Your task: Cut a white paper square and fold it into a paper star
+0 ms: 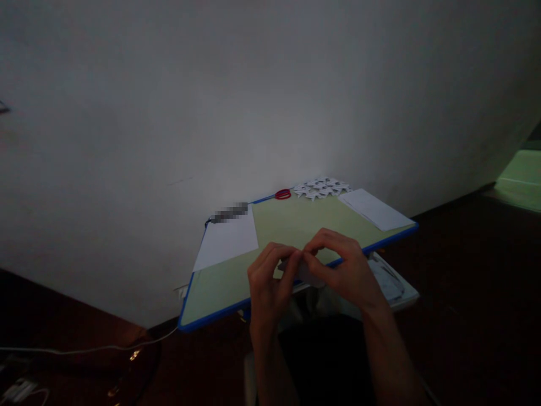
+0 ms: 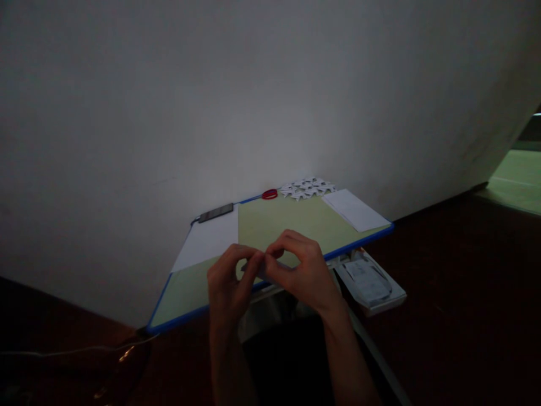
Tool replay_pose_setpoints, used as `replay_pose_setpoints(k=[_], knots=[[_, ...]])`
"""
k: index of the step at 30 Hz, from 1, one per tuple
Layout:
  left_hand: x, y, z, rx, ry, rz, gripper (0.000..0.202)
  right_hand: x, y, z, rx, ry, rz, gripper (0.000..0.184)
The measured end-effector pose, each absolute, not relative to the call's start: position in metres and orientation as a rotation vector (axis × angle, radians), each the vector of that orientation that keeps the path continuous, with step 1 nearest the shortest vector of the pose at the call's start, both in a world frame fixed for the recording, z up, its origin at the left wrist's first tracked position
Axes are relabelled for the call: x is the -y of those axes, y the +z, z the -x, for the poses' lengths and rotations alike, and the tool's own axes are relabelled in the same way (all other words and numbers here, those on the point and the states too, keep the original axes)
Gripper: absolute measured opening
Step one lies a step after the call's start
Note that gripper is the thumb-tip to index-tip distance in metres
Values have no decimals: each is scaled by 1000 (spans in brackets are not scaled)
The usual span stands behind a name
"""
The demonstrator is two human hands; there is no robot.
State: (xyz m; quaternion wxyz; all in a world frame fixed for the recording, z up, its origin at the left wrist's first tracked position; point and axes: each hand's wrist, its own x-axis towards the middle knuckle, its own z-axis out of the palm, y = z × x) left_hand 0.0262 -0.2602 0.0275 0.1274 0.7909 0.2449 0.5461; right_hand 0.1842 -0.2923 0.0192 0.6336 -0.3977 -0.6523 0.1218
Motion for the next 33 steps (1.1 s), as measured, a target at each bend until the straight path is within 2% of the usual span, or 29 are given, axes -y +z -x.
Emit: replay_pose_setpoints(k=[12,21,25,27,31,33], knots=[[265,26,-10,-917,1706,-2210,14,294,22,-190,1595,399,899,16],[265,24,6,-1002,1928,-1984,15,296,10,-207,1686,464,912,15],[261,26,9,-997,2096,-1823,13,291,1,-218,1550,429,972,11],[258,26,8,-912,2136,-1793,8,289,0,-218,1442,516,981,8],[256,25,3,-640,2087,-1833,5,288,4,-204,1444,827,858,53],[257,25,0,-579,2021,-1857,7,287,7,-194,1420,888,811,51]])
